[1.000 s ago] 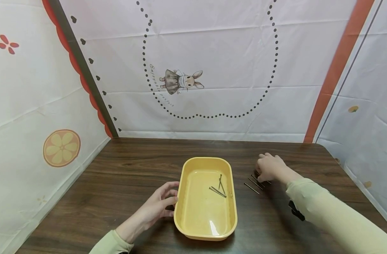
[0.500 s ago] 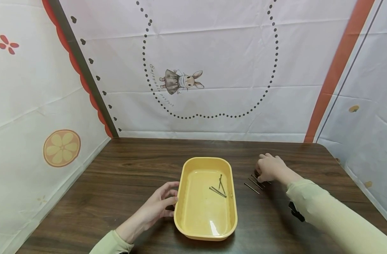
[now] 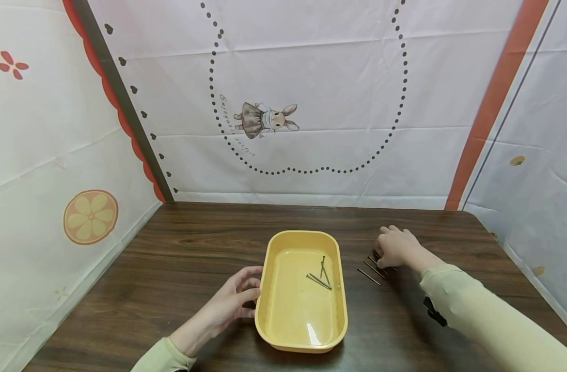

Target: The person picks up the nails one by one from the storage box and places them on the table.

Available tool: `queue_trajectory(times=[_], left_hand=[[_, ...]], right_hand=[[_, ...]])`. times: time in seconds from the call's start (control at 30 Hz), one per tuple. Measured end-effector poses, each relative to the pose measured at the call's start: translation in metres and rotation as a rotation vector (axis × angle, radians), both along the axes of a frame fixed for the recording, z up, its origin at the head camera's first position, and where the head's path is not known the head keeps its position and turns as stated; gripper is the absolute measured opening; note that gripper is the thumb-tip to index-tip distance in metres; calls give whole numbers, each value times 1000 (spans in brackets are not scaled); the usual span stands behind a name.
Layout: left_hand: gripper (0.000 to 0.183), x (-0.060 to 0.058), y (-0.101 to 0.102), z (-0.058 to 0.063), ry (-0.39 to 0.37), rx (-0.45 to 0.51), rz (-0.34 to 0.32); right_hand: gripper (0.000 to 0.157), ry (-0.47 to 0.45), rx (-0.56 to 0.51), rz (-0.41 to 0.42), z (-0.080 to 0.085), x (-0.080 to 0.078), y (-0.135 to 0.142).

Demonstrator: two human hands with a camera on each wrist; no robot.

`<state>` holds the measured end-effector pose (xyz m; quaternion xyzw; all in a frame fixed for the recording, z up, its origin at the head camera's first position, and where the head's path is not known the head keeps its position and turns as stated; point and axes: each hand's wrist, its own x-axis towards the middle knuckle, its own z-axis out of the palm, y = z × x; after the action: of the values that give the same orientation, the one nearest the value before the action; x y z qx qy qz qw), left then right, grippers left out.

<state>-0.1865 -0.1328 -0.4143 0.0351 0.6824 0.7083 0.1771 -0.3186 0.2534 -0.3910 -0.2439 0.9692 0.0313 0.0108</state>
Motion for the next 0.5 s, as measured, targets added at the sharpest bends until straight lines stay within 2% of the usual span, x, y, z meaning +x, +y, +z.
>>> queue_trajectory(times=[0.5], left_hand=[[55, 1, 0, 1, 6, -3, 1]], right_hand=[[36, 20, -31, -9, -1, 3, 1]])
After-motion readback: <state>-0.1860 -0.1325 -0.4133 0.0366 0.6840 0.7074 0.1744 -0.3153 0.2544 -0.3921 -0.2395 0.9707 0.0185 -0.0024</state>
